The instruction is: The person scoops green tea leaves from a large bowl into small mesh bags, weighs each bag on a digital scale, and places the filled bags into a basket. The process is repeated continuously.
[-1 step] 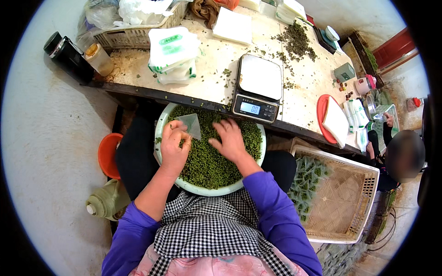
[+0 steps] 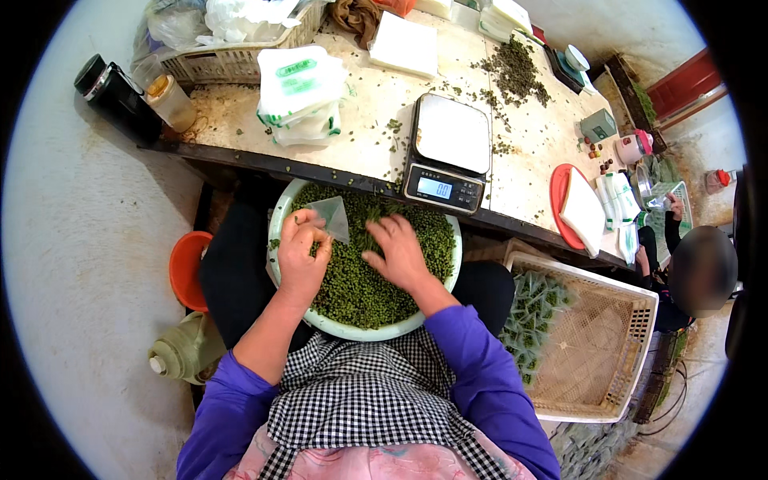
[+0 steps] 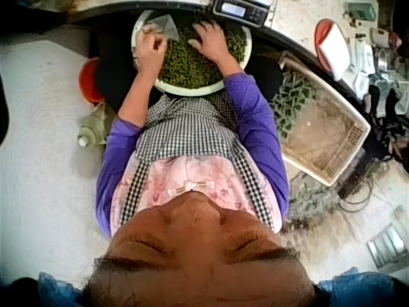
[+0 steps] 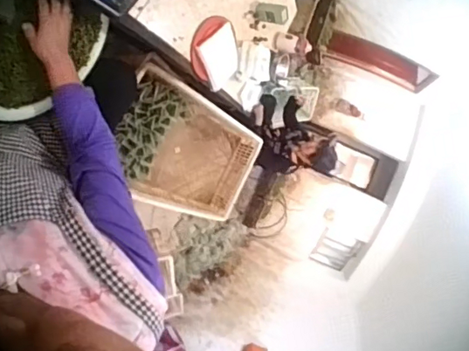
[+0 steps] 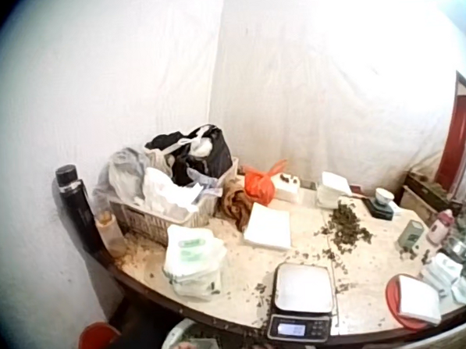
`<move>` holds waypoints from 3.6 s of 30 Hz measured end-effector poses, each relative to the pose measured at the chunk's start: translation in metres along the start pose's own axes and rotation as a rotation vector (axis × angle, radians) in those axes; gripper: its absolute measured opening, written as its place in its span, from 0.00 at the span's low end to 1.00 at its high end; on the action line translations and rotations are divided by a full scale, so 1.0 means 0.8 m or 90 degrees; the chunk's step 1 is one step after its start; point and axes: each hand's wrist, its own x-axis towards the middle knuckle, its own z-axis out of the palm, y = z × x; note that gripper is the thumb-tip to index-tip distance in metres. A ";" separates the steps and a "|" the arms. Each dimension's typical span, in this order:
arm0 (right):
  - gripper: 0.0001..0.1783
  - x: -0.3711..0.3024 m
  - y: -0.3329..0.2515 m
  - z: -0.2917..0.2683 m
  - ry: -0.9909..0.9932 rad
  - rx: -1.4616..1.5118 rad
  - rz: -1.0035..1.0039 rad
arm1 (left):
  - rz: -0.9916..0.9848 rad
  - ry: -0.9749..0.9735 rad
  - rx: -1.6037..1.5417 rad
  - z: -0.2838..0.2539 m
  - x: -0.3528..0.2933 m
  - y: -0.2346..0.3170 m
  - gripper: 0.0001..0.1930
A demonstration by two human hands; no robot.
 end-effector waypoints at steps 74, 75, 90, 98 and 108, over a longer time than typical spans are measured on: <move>0.16 -0.028 -0.099 -0.049 0.304 0.721 0.086 | 0.128 -0.117 -0.072 0.033 -0.048 0.029 0.12; 0.16 -0.026 -0.095 -0.048 0.316 0.602 0.021 | 0.119 -0.126 -0.075 0.031 -0.048 0.030 0.12; 0.15 0.002 -0.092 -0.115 -0.208 -0.089 0.224 | 0.275 -0.128 -0.034 0.038 -0.058 0.024 0.08; 0.25 -0.025 -0.061 -0.121 -0.047 0.150 0.190 | 0.176 -0.121 -0.031 0.032 -0.054 0.029 0.07; 0.15 -0.071 -0.071 -0.088 0.102 0.632 0.249 | 0.229 -0.118 -0.005 0.030 -0.056 0.033 0.08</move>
